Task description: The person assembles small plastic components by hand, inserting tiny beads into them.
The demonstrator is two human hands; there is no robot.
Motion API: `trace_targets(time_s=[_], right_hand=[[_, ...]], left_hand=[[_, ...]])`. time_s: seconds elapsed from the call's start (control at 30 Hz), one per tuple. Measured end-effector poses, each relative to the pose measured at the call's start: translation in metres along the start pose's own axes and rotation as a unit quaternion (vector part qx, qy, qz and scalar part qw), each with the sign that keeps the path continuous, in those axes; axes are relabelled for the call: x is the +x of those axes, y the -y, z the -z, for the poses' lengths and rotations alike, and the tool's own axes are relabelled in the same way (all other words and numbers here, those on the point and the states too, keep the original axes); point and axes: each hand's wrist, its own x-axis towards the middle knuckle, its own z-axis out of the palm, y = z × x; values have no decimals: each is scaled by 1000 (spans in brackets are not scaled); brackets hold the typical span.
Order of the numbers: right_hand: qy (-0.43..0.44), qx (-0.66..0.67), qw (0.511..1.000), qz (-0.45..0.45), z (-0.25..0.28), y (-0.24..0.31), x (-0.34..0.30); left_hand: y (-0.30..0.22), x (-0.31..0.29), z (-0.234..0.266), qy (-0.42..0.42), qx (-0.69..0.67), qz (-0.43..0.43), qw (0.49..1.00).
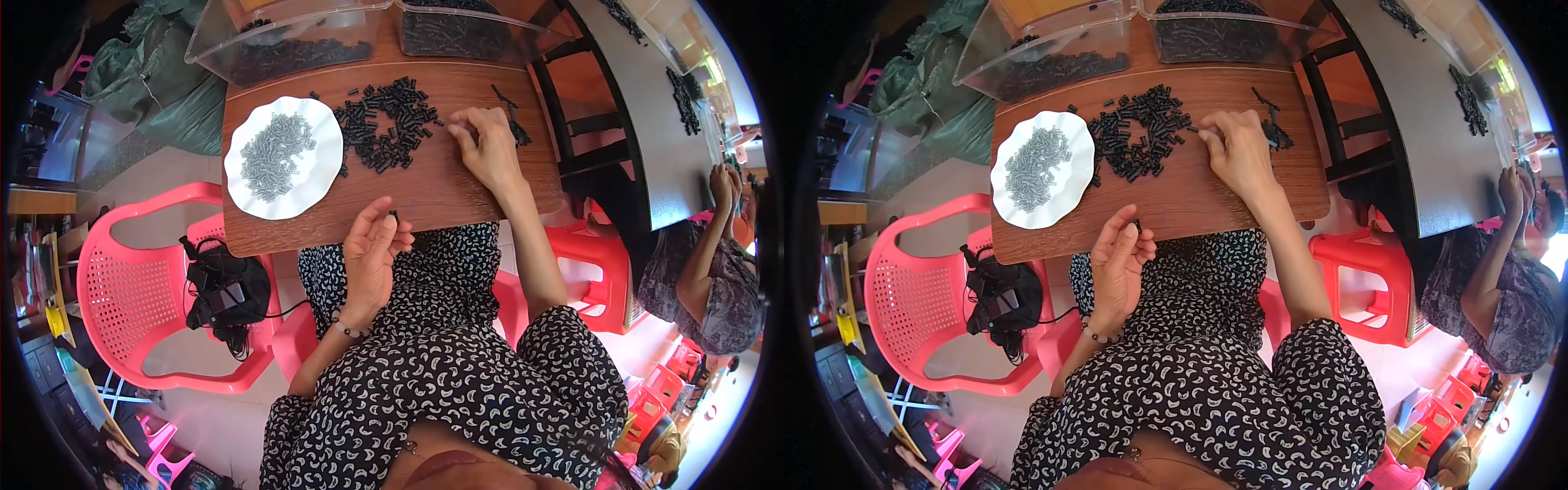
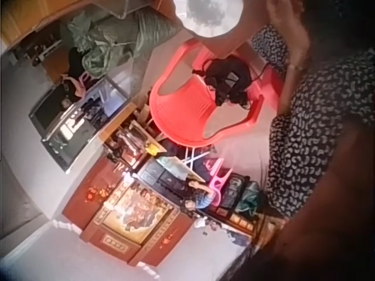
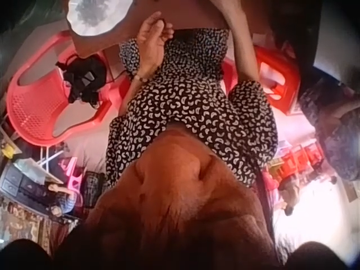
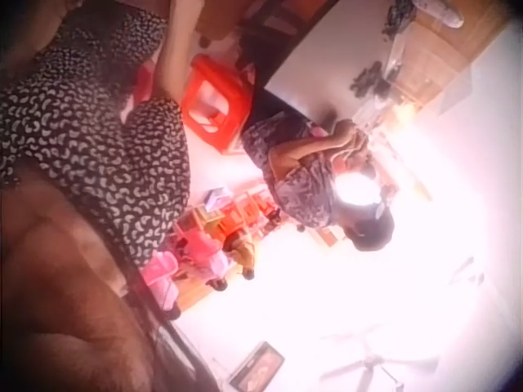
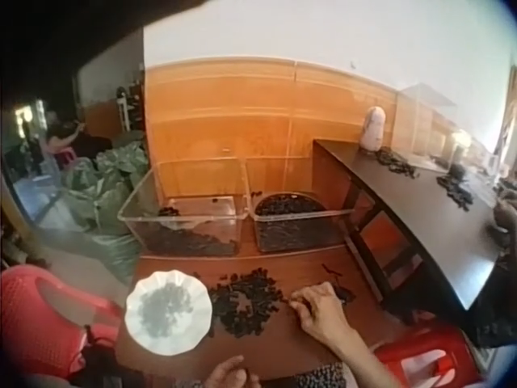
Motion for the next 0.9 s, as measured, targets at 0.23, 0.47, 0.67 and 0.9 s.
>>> trace_targets(time_s=[0.23, 0.47, 0.67, 0.9], right_hand=[[28, 14, 999, 25, -13, 7, 11], [50, 159, 977, 136, -34, 64, 28], [114, 172, 954, 217, -80, 111, 47], [100, 75, 964, 236, -122, 126, 51]], left_hand=[[1, -1, 11, 6, -29, 6, 1000], [1, -3, 19, 26, -44, 2, 999], [-5, -8, 25, 0, -54, 20, 998], [-13, -14, 31, -17, -53, 7, 998]])
